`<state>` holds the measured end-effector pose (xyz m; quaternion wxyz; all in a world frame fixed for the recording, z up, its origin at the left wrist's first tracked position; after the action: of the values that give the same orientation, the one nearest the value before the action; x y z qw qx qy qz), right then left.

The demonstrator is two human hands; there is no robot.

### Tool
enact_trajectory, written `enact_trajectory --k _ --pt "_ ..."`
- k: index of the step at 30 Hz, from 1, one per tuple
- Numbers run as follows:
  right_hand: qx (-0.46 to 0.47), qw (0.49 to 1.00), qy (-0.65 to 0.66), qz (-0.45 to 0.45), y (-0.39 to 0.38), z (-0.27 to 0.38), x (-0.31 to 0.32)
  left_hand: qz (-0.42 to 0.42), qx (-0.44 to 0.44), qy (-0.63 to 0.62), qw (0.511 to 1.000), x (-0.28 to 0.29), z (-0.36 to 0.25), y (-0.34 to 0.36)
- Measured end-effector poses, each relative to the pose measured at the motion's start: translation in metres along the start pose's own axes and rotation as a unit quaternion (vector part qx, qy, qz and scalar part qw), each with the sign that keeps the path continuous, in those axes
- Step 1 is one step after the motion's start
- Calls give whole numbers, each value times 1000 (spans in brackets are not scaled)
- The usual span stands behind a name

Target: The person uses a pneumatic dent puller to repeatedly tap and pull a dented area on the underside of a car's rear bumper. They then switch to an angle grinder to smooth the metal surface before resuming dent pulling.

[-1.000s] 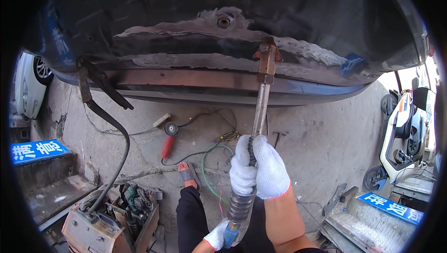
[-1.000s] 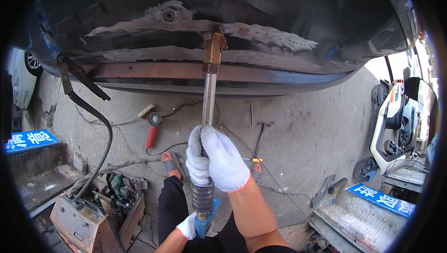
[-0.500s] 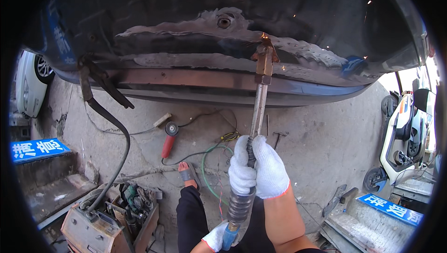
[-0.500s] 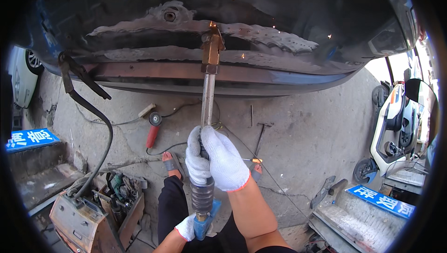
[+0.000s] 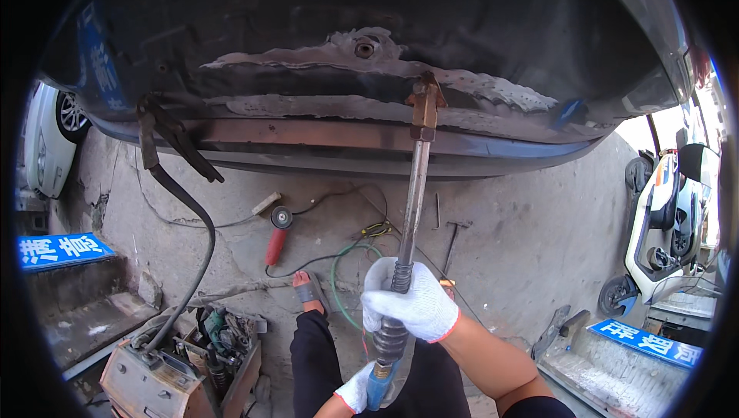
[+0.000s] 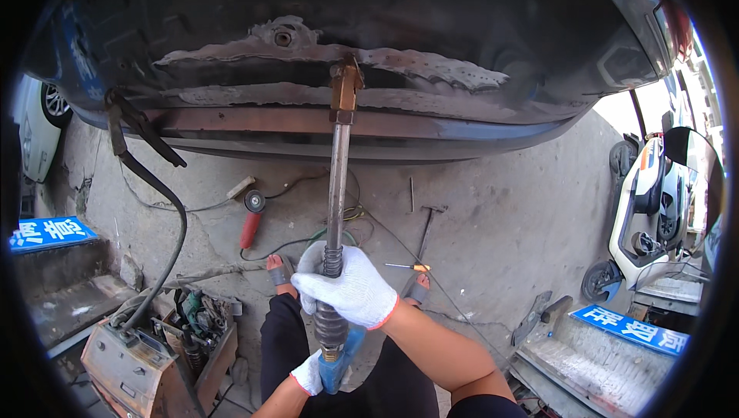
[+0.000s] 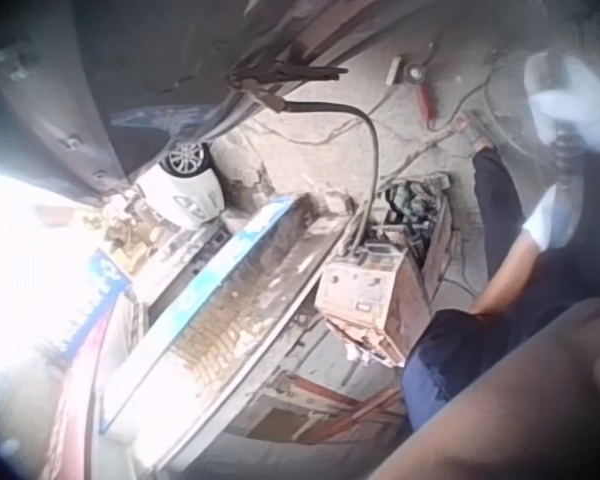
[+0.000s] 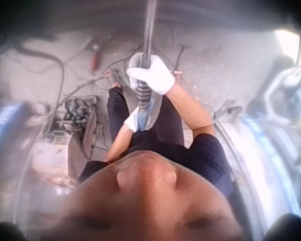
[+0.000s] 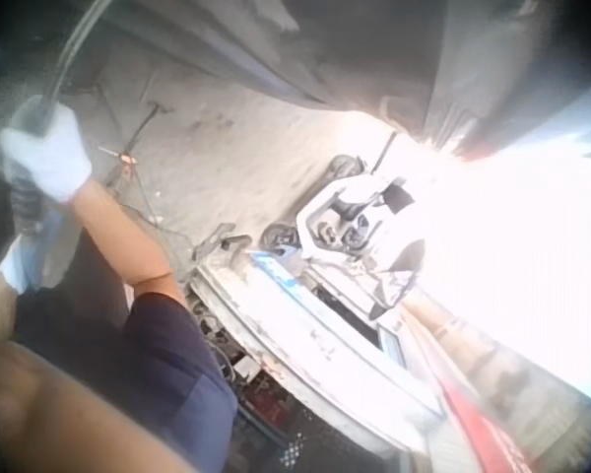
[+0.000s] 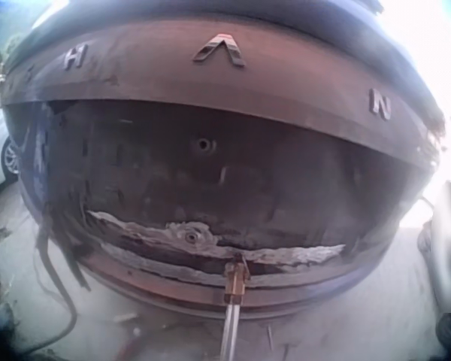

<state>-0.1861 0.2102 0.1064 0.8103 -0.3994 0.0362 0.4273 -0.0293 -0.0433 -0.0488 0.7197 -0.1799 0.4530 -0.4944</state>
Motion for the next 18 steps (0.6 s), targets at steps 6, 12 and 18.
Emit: enact_trajectory --k 6,12,18 --pt "129 982 -93 -103 2 28 11 -162 -58 121 978 -23 -6 -19" --pt "-92 958 266 54 24 23 -7 -106 -162 166 967 -14 -12 2" --pt "-2 878 426 219 36 14 -9 -121 84 -116 982 71 16 42"
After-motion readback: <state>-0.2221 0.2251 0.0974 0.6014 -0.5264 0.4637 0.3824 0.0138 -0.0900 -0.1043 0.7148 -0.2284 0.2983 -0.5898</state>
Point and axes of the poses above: each hand's wrist, its own y-axis towards the middle knuckle, its own x-axis out of the back of the hand, z = x × y, the point moved 6 cm from there along y, towards the middle knuckle, and after that the axes turned 12 degrees about -z, right-handed, at the moved point
